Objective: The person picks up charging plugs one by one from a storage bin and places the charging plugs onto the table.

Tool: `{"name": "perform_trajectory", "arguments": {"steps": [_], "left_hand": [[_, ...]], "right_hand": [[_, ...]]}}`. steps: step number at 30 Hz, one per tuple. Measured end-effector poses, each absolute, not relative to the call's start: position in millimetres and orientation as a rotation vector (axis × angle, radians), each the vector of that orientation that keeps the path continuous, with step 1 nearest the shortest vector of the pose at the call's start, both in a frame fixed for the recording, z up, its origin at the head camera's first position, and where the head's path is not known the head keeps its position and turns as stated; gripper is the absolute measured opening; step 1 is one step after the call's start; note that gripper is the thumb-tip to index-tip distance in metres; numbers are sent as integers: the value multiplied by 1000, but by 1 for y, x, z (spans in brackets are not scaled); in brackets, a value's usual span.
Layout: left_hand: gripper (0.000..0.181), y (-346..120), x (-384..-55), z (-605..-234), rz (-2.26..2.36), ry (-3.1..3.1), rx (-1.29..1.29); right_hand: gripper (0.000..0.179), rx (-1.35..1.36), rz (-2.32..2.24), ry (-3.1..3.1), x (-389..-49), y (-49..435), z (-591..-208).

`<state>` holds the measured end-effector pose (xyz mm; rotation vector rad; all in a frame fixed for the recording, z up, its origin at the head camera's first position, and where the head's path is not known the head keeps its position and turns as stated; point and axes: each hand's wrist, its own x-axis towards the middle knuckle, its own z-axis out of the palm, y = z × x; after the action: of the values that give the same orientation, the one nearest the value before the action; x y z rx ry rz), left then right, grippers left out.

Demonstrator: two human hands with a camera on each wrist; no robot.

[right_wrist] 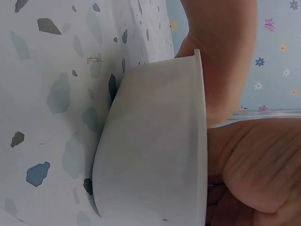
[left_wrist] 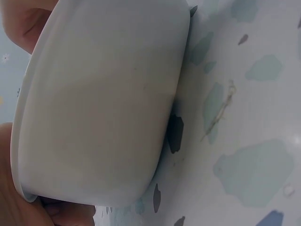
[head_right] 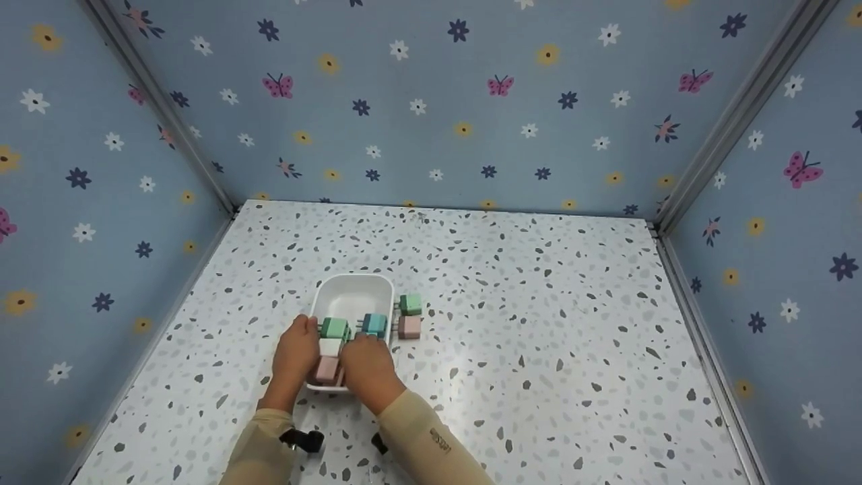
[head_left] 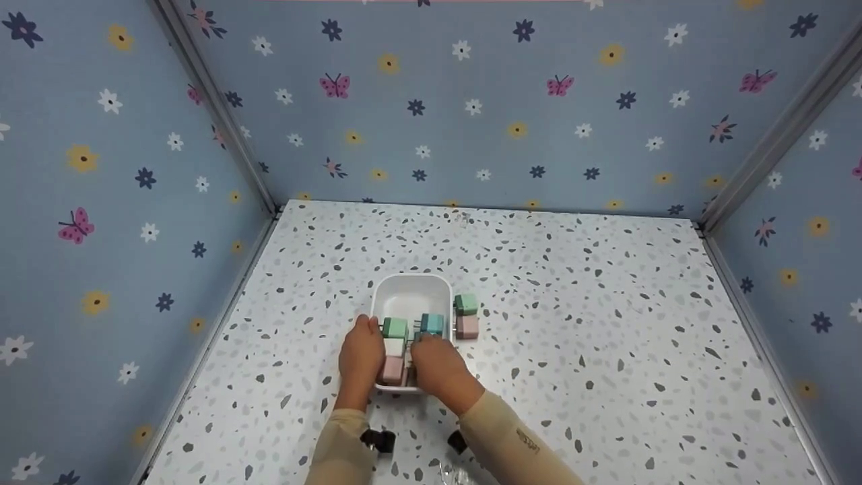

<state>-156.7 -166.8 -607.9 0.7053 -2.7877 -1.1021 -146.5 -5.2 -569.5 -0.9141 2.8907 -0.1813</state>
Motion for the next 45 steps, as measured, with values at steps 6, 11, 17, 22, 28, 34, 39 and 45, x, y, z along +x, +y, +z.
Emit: {"name": "perform_trajectory", "arguments": {"steps": [6,11,17,22,28,34,39,45], "left_hand": [[37,-167,-157,-605,-1080,-2788,695],[37,-167,-155,-605,-1084,-2787,684],[36,-166,-154,-607,-1082,-2796,684],[34,-167,-154,-608,-1066,-2778,668],[34,-166,-154,-607,-1070,-2777,679],[35,-165,-155,-606,-1093,-2783,682],[35,-165,-156,-606,-1079,-2790,686],[35,-165,-154,-608,-1068,-2803,691]], "right_hand": [[20,-993,-169,2927,-145,-2,-561],[21,-1063,-216,2958,-143,2,-557],[29,-1111,-309,2969,-143,9,-557],[33,-1129,-351,2960,-145,16,-556],[34,-1227,-418,3004,-148,23,-553],[41,-1304,-441,2996,-150,31,-550],[46,-1352,-475,2968,-151,39,-546],[42,-1400,-502,2985,-153,50,-543]]}}
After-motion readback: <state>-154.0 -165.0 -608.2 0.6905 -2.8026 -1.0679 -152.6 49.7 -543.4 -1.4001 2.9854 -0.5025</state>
